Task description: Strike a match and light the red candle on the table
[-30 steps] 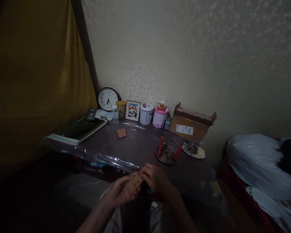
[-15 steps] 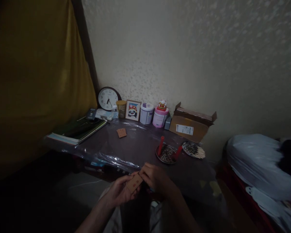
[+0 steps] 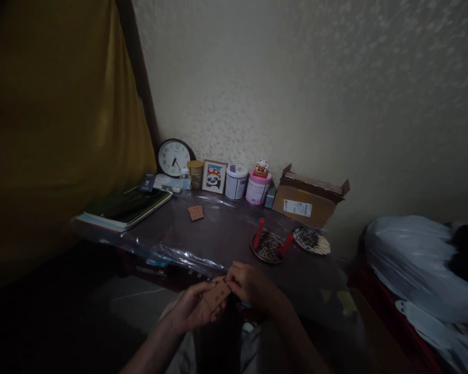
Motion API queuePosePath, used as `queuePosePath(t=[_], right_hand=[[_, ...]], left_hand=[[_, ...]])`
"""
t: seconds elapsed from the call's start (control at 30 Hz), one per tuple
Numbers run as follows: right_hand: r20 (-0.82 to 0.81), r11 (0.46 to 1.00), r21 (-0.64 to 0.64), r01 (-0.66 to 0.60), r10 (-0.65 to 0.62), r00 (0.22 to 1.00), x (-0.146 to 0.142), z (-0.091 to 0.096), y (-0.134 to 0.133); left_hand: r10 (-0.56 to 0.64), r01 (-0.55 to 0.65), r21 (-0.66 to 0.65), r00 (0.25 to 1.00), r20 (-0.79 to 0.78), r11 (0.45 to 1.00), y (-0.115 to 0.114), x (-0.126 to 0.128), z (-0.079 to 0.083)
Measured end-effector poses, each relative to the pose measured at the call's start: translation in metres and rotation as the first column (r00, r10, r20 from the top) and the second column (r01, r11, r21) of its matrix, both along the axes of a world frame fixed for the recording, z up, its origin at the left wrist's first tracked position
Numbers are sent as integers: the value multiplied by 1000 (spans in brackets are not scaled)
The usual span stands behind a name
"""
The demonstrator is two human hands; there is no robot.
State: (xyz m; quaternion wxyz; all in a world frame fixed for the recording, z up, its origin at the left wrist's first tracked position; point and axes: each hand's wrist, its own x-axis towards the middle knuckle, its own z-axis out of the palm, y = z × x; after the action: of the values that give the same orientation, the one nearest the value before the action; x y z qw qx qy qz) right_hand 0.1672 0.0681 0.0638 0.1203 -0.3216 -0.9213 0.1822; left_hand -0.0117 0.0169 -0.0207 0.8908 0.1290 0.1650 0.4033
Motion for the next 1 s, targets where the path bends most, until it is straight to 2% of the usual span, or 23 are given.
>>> queuePosePath(t=[0.27, 0.57, 0.73, 0.93, 1.0], right_hand=[[-4, 999, -11, -49, 49, 999, 0, 1, 2], [17, 999, -33, -5, 6, 1000, -1, 6, 1], [-25, 997, -72, 7, -9, 1000, 4, 2, 5], [-78, 989, -134, 61, -72, 994, 11, -7, 11], [-122, 977, -192, 96, -121, 985, 12, -12, 12]], left_hand=[[0, 0, -8, 1000, -16, 1000, 1, 0, -2], [-1, 1, 8, 1000, -8, 1000, 1, 0, 0], [-18, 19, 18, 1000, -18, 1000, 1, 0, -1], [-21, 22, 41, 999, -25, 999, 1, -1, -4], [-4, 6, 56, 1000, -25, 998, 1, -1, -5]])
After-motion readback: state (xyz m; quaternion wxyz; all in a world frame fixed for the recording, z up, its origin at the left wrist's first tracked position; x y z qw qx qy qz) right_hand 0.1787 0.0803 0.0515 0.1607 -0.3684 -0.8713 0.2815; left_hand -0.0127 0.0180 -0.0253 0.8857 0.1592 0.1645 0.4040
